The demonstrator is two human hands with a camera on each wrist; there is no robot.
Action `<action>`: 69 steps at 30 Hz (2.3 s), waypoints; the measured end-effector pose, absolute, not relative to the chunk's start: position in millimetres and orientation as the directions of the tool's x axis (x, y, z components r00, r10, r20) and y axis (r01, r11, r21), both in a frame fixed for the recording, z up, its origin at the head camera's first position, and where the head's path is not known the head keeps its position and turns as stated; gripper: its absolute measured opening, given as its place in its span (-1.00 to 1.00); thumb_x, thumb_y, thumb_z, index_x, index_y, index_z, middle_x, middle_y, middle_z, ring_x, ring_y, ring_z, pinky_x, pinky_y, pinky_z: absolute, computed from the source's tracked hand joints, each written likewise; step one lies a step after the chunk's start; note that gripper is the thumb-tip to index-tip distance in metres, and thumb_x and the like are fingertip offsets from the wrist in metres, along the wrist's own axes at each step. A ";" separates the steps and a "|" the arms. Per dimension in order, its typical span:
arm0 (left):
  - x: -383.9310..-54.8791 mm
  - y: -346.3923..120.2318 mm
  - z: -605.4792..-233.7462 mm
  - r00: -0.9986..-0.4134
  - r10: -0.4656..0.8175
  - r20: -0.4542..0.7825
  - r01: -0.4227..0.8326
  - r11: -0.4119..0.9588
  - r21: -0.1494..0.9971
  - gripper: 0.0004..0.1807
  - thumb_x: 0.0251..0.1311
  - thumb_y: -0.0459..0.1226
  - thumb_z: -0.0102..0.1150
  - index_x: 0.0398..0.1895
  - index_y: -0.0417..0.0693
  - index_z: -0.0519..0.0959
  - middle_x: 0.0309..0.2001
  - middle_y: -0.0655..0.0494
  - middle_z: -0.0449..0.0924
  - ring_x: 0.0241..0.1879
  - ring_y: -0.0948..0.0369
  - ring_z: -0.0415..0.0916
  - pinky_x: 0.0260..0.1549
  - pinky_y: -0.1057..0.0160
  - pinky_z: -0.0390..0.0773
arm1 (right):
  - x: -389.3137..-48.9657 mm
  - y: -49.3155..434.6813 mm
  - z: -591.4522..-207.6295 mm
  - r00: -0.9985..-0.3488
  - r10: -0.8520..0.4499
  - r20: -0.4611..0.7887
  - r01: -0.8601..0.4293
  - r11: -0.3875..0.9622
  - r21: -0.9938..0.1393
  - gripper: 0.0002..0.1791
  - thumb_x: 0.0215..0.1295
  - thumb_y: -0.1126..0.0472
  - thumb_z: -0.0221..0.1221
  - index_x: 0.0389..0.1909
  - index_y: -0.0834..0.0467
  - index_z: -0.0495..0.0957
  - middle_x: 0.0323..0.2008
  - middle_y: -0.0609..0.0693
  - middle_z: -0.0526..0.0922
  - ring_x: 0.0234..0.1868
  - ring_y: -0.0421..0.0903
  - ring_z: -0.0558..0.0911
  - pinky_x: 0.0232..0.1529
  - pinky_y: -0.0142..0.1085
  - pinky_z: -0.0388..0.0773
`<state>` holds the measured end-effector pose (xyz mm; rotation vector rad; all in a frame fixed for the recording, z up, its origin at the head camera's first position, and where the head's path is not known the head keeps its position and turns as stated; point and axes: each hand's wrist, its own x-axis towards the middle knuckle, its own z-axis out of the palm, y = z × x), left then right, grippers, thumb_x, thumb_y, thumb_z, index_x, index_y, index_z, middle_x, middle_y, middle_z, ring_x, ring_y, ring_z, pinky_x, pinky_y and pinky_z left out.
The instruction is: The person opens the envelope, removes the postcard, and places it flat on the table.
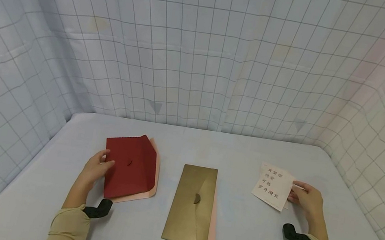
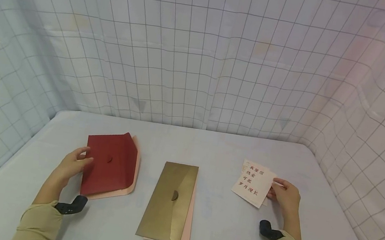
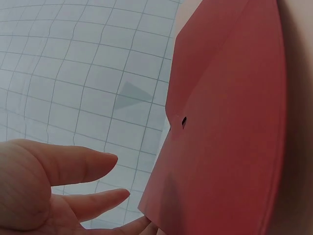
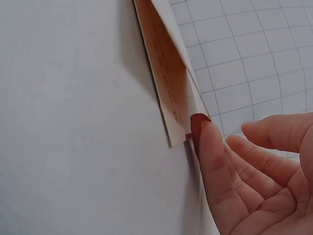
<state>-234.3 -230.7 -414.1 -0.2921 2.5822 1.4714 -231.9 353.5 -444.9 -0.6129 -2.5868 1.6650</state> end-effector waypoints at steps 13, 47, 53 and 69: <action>-233.3 -233.4 -415.2 -0.968 -0.078 -0.238 -0.242 0.532 0.811 -0.33 0.38 -0.25 -0.23 0.43 -0.36 -0.16 0.33 -0.52 -0.03 0.31 -0.28 0.06 0.24 -0.18 0.25 | -230.9 356.0 -445.3 -0.916 0.333 -0.224 0.333 0.320 -0.887 -0.44 0.39 0.18 -0.06 0.30 0.43 0.19 -0.58 -0.32 0.57 -0.55 -0.41 0.61 -0.42 -0.48 0.60; -230.6 -236.4 -411.2 -0.966 -0.071 -0.248 -0.242 0.577 0.780 -0.39 0.38 -0.22 -0.25 0.41 -0.31 -0.04 0.34 -0.48 0.00 0.30 -0.29 0.08 0.24 -0.25 0.21 | -227.8 358.1 -442.4 -0.916 0.333 -0.222 0.314 0.256 -0.914 -0.45 0.38 0.27 -0.09 0.31 0.48 0.12 -0.60 -0.35 0.57 -0.57 -0.37 0.64 -0.40 -0.46 0.62; -230.9 -236.9 -407.9 -0.966 -0.047 -0.253 -0.236 0.553 0.799 -0.39 0.41 -0.21 -0.26 0.43 -0.30 -0.06 0.36 -0.46 -0.04 0.32 -0.28 0.06 0.26 -0.21 0.21 | -228.5 357.7 -440.6 -0.905 0.383 -0.183 0.306 0.289 -0.907 -0.46 0.37 0.25 -0.06 0.29 0.45 0.19 -0.57 -0.32 0.59 -0.59 -0.37 0.64 -0.42 -0.46 0.61; -227.4 -226.5 -402.3 -0.985 0.009 -0.174 -0.142 0.538 0.831 -0.40 0.42 -0.19 -0.21 0.41 -0.30 0.01 0.30 -0.43 0.12 0.23 -0.23 0.23 0.15 -0.04 0.42 | -227.8 347.0 -438.0 -0.928 0.350 -0.125 0.242 0.314 -0.918 -0.49 0.35 0.28 -0.06 0.24 0.48 0.23 -0.56 -0.32 0.60 -0.57 -0.38 0.64 -0.40 -0.47 0.61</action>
